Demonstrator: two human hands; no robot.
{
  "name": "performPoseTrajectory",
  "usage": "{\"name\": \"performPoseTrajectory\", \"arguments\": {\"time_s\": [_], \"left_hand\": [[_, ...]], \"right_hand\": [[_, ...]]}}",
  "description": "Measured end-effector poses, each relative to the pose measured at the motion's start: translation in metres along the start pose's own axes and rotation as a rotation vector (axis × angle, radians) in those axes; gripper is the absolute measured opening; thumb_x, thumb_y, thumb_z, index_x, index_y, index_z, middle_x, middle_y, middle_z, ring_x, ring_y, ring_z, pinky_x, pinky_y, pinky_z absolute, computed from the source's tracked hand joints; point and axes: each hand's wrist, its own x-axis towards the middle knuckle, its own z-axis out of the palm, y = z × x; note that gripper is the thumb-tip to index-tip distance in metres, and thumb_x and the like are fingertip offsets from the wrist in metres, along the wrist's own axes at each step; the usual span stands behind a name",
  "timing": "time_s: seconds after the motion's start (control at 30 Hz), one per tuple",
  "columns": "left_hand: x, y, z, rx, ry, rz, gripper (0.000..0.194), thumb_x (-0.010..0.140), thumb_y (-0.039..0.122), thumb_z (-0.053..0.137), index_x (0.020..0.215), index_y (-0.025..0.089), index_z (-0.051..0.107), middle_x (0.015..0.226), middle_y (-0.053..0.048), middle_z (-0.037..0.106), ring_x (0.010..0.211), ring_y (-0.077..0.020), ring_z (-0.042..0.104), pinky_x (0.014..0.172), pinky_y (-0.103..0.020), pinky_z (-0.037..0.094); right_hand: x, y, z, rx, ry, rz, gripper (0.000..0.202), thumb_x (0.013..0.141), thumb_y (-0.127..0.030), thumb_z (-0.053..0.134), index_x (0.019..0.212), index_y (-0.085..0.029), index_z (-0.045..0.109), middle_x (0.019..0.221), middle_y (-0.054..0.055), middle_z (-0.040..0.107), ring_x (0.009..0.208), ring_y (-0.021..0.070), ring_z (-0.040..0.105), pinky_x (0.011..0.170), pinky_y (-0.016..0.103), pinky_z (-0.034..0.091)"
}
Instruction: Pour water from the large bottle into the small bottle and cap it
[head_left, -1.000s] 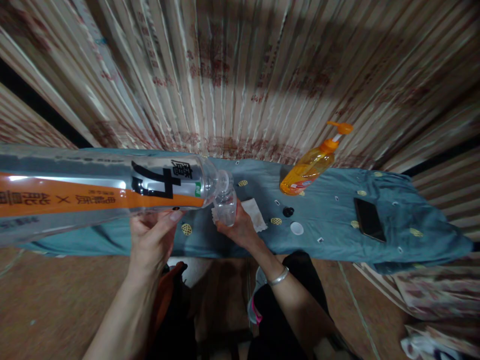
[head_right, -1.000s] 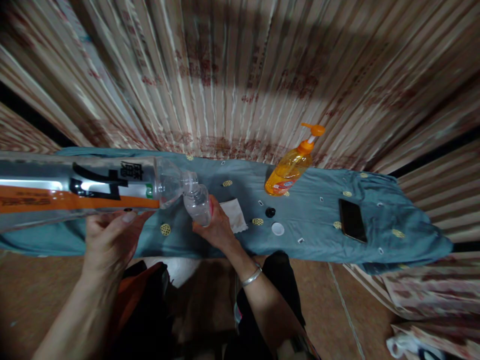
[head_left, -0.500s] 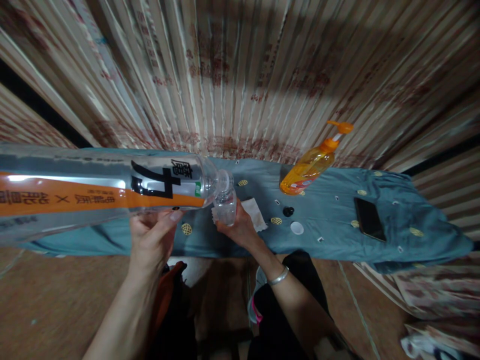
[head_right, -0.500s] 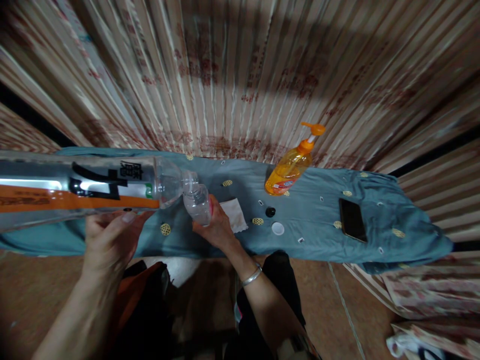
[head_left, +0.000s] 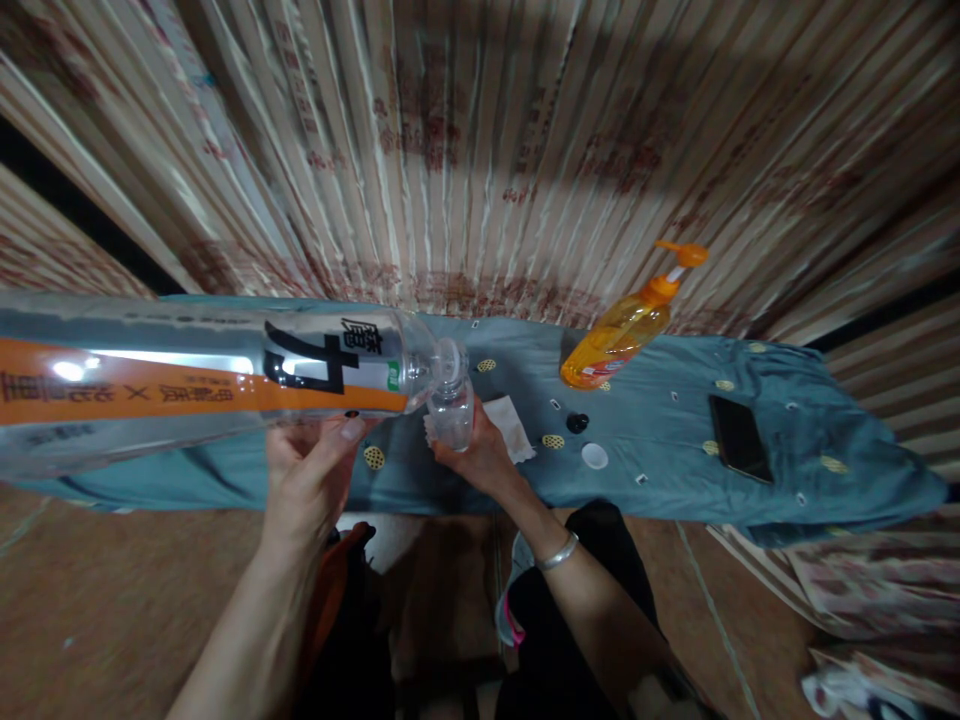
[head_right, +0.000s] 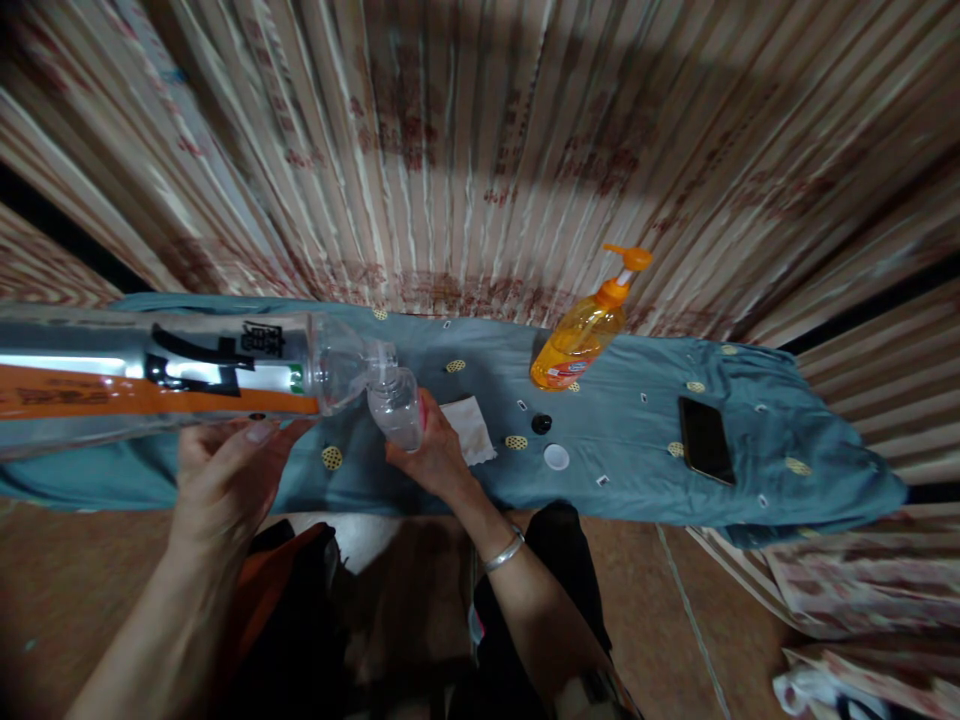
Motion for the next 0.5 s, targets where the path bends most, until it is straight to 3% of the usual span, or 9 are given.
{"name": "performPoseTrajectory", "arguments": {"time_s": [0.2, 0.37, 0.5], "left_hand": [[0.0007, -0.0023, -0.0007, -0.023, -0.039, -0.009, 0.041, 0.052, 0.04, 0.11, 0.057, 0.024, 0.073, 0.064, -0.002, 0.075, 0.073, -0.0285, 0.083, 0.099, -0.06, 0.072], [0.0033, -0.0054, -0.0044, 0.05, 0.028, -0.02, 0.045, 0.041, 0.037, 0.112, 0.065, 0.023, 0.077, 0.065, 0.0, 0.077, 0.07, -0.0263, 0.081, 0.091, -0.052, 0.074], [0.0061, -0.0096, -0.0093, 0.108, 0.024, -0.032, 0.048, 0.043, 0.038, 0.11, 0.055, 0.022, 0.067, 0.065, -0.001, 0.076, 0.069, -0.0241, 0.079, 0.092, -0.049, 0.072]], "right_hand": [[0.0013, 0.0062, 0.0021, 0.013, 0.015, -0.017, 0.086, 0.079, -0.035, 0.085, 0.157, -0.016, 0.054, 0.148, 0.021, 0.074, 0.135, 0.0417, 0.074, 0.121, 0.066, 0.061], [0.0012, 0.0076, 0.002, 0.022, 0.012, -0.015, 0.087, 0.078, -0.034, 0.087, 0.157, -0.016, 0.054, 0.151, 0.022, 0.073, 0.137, 0.042, 0.073, 0.123, 0.065, 0.06], [0.0006, 0.0077, 0.0023, 0.009, 0.017, -0.007, 0.088, 0.078, -0.034, 0.089, 0.157, -0.017, 0.053, 0.152, 0.022, 0.073, 0.138, 0.042, 0.072, 0.124, 0.065, 0.059]]}}
